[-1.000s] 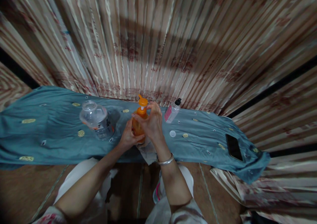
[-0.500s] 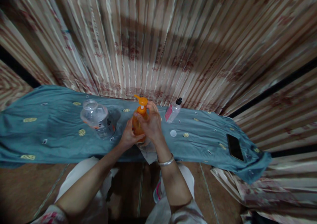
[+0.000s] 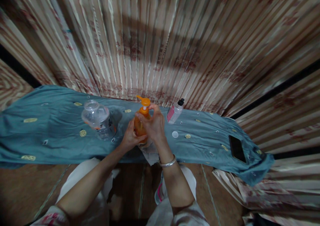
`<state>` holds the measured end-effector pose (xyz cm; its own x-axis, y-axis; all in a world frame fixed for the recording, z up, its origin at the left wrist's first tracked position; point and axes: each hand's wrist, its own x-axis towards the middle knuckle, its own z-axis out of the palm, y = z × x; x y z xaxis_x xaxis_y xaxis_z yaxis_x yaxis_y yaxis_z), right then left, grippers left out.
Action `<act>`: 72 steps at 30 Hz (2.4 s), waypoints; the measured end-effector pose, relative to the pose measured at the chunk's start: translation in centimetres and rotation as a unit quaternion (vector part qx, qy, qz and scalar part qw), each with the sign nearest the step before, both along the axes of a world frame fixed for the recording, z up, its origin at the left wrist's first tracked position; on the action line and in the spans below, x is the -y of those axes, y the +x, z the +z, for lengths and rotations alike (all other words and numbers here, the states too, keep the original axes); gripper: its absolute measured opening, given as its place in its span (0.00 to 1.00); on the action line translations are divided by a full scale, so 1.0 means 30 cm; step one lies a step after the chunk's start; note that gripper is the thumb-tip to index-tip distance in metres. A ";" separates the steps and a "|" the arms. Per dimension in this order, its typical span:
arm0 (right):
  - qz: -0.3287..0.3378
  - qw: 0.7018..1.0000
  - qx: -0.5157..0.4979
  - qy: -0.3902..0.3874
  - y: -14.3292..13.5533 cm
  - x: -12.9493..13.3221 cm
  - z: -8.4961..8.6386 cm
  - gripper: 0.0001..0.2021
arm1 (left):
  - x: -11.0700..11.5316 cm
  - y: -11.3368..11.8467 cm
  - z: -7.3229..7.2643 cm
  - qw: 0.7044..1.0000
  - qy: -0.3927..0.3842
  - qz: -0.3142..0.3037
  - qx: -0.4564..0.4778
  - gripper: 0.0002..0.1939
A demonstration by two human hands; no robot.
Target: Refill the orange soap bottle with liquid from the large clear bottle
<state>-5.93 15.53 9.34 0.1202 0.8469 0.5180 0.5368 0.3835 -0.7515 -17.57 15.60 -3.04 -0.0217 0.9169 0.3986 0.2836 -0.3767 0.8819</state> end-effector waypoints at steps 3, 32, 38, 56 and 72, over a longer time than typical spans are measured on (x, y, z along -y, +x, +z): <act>0.016 1.000 0.004 0.001 0.004 -0.002 0.000 0.17 | 0.000 -0.002 0.002 1.000 0.001 -0.001 -0.006 0.46; 0.003 1.000 0.015 0.009 0.000 0.005 -0.001 0.20 | 0.000 0.001 0.004 1.000 0.001 0.004 0.003 0.45; -0.011 1.000 0.004 0.011 -0.002 -0.004 0.002 0.17 | 0.003 -0.001 0.005 1.000 -0.006 -0.006 0.011 0.46; -0.017 1.000 -0.006 0.002 -0.001 -0.002 -0.015 0.19 | 0.000 0.002 -0.005 1.000 -0.001 0.005 0.014 0.45; -0.005 1.000 -0.014 0.018 -0.003 0.011 -0.019 0.20 | 0.003 0.002 0.002 1.000 -0.009 -0.006 0.021 0.46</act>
<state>-6.01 15.19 8.77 0.1438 0.8261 0.5449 0.5203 0.4053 -0.7517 -17.52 15.52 -2.98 -0.0269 0.9242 0.3809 0.2417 -0.3637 0.8996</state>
